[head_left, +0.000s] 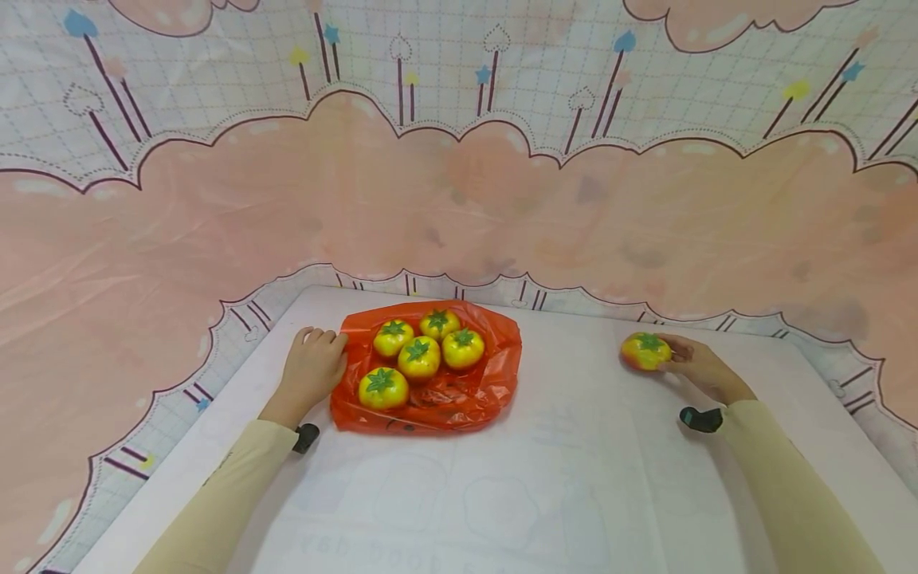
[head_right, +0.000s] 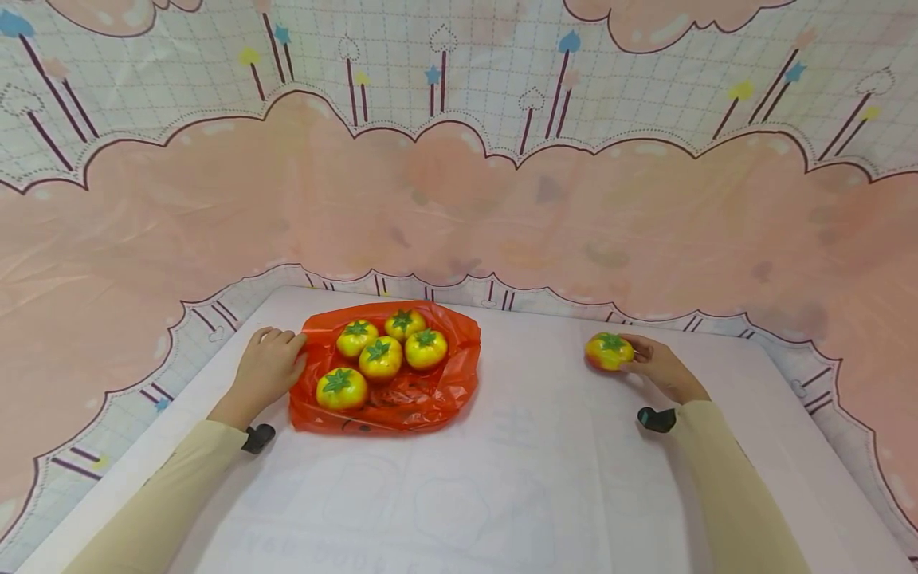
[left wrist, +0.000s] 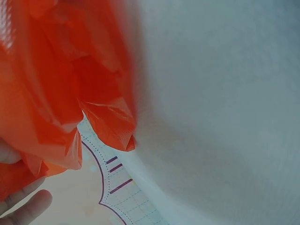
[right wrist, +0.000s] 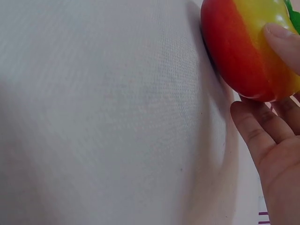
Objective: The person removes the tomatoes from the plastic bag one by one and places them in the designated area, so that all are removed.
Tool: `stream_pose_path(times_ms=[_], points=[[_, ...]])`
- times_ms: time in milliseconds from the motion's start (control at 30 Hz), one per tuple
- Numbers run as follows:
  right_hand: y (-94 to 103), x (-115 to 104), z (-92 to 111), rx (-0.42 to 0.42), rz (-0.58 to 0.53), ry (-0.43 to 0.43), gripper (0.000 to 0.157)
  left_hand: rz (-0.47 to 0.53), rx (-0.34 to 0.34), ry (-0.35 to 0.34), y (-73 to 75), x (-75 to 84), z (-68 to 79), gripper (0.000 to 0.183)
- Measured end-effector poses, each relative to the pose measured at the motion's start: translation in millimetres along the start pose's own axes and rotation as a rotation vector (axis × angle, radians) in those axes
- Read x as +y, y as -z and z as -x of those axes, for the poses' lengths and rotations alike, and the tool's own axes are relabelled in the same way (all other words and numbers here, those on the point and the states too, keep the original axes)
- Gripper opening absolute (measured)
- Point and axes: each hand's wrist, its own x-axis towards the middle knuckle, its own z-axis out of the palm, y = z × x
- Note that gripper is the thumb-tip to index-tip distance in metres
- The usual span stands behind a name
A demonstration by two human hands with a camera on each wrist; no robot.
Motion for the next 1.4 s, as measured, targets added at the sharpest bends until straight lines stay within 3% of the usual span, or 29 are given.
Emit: stream_pose_path(times_ms=[233, 767, 1400], points=[[-0.8, -2.5, 2.5, -0.032, -0.049, 0.041, 0.074, -0.008, -0.001, -0.002, -1.1, 0.4, -0.6, 0.020], [0.9, -2.1, 3.3, -0.023, -0.111, 0.041, 0.084, -0.008, 0.006, 0.001, -1.9, -0.7, -0.7, 0.019], [18.5, -1.6, 13.8, -0.024, -0.058, 0.120, 0.080, -0.014, 0.037, -0.013, -1.9, 0.1, 0.0, 0.019]])
